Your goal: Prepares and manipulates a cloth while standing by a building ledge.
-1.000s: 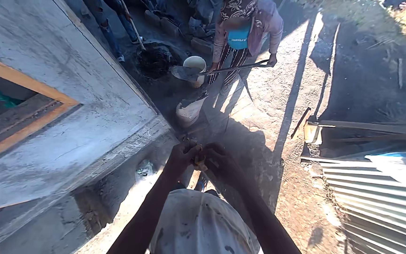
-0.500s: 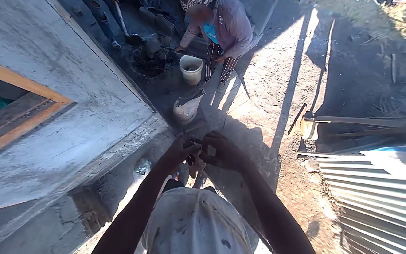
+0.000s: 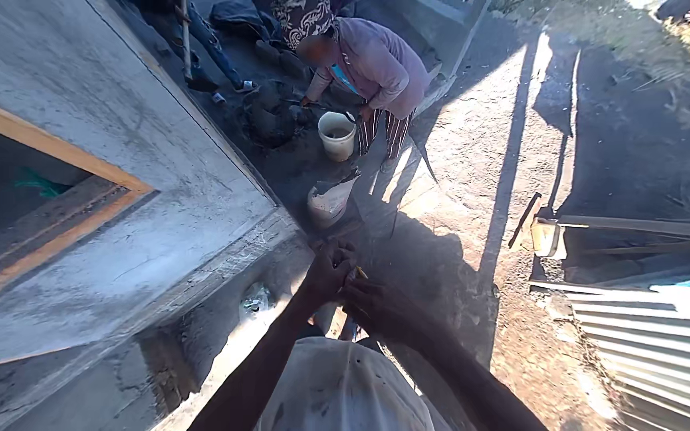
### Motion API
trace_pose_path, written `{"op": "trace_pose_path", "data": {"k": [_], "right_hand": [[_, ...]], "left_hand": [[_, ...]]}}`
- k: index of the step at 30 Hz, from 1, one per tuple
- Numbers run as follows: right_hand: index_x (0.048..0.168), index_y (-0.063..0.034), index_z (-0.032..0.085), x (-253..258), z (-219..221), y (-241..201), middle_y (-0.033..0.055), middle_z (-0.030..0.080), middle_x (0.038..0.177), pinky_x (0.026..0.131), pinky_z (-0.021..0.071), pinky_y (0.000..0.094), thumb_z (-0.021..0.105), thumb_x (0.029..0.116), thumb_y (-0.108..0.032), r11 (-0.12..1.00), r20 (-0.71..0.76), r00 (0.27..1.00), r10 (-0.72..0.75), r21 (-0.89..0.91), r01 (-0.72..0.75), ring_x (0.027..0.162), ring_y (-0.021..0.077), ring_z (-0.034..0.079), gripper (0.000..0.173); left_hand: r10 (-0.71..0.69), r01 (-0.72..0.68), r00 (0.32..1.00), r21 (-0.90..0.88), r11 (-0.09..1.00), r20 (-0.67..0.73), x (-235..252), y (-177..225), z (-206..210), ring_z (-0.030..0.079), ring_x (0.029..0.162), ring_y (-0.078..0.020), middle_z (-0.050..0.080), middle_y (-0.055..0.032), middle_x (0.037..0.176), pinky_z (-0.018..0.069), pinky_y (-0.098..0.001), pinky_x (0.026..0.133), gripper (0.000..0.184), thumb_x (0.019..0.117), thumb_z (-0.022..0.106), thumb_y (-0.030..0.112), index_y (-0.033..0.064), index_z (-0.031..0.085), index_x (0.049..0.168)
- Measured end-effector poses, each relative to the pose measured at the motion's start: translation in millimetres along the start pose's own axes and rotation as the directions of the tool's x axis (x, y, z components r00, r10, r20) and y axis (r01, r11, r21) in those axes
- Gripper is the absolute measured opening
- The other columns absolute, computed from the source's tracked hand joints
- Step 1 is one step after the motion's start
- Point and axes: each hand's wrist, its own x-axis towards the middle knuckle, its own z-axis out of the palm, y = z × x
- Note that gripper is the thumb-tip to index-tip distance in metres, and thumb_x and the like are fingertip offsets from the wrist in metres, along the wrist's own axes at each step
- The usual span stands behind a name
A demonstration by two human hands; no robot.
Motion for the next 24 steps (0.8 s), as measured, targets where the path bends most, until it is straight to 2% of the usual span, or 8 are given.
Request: {"op": "trace_pose_path", "data": {"k": [3,8,10,12,16,18,21,24], "right_hand": [[0.111,-0.0013,0.067,-6,7,13,0.0178,0.069,0.094,0.079,0.0558,0.0524,0.046,0.1073,-0.025,0.943,0.095,0.953,0.287,0.148,-0.299,0.088,0.0339,0.07,0.032],[0.116,-0.0001,0.064,-4,20,13,0.021,0.069,0.101,0.087,0.0537,0.0558,0.045,0.1064,-0.021,0.848,0.304,0.809,0.503,0.008,-0.53,0.098,0.0383,0.07,0.03],[0.116,0.0002,0.067,-10,28,17,0.0208,0.071,0.102,0.09,0.0535,0.0546,0.048,0.1051,-0.016,0.821,0.268,0.799,0.538,0.046,-0.569,0.099,0.0376,0.07,0.027],[0.111,0.0027,0.072,-25,38,24,0.0207,0.073,0.095,0.087,0.055,0.0529,0.051,0.1034,-0.011,0.789,0.071,0.808,0.585,0.181,-0.587,0.092,0.0354,0.072,0.026],[0.095,-0.0009,0.075,-41,54,35,0.0079,0.071,0.077,0.07,0.0561,0.0379,0.062,0.0973,-0.015,0.707,-0.246,0.682,0.689,0.436,-0.557,0.07,0.0148,0.067,0.019],[0.088,-0.003,0.074,-38,60,34,0.0036,0.067,0.07,0.065,0.0524,0.0352,0.065,0.0969,-0.02,0.688,-0.241,0.666,0.706,0.454,-0.566,0.064,0.0104,0.062,0.021],[0.084,-0.0036,0.073,-36,62,35,0.0035,0.065,0.069,0.067,0.0504,0.0404,0.062,0.0996,-0.024,0.647,-0.145,0.67,0.728,0.465,-0.603,0.065,0.0131,0.061,0.028],[0.083,-0.0076,0.071,-35,67,33,-0.0044,0.061,0.067,0.064,0.0495,0.0279,0.058,0.1018,-0.021,0.508,-0.021,0.661,0.75,0.657,-0.557,0.063,0.0039,0.057,0.027]], "left_hand": [[-0.013,0.013,1.0,0.022,1.0,0.004,-3,-6,8,0.062,0.072,-0.0101,0.065,-0.005,0.087,0.0545,-0.0276,0.069,0.026,0.0996,0.059,0.007,-0.0017,0.055,0.124],[-0.003,-0.011,0.999,0.31,0.951,0.043,-6,-19,22,0.065,0.081,-0.0173,0.067,-0.01,0.094,0.0546,-0.0351,0.079,0.021,0.1014,0.058,0.013,0.0014,0.062,0.119],[-0.006,-0.002,1.0,0.35,0.937,0.023,-9,-24,23,0.067,0.086,-0.0188,0.069,-0.0118,0.099,0.0554,-0.0364,0.083,0.023,0.1012,0.059,0.015,0.0015,0.065,0.118],[-0.009,0.023,0.999,0.382,0.924,-0.039,-17,-29,22,0.066,0.084,-0.0188,0.068,-0.0113,0.097,0.0559,-0.0364,0.08,0.025,0.0977,0.06,0.017,0.0016,0.065,0.116],[-0.089,0.056,0.994,0.401,0.914,0.065,-31,-46,29,0.067,0.082,-0.022,0.068,-0.012,0.093,0.0555,-0.0408,0.079,0.036,0.0883,0.073,0.026,0.0002,0.064,0.112],[-0.107,0.077,0.992,0.373,0.924,0.062,-32,-51,39,0.069,0.085,-0.0238,0.07,-0.0136,0.095,0.0561,-0.0427,0.082,0.042,0.0881,0.073,0.028,-0.0018,0.064,0.116],[-0.146,0.11,0.988,0.412,0.904,0.058,-31,-41,44,0.068,0.088,-0.0263,0.068,-0.0153,0.098,0.0558,-0.0449,0.083,0.044,0.0868,0.072,0.025,-0.0012,0.06,0.12],[-0.117,0.063,0.99,0.516,0.854,0.073,-32,-38,45,0.068,0.092,-0.0285,0.067,-0.016,0.103,0.0556,-0.0475,0.085,0.052,0.0833,0.076,0.027,0.0008,0.058,0.125]]}}
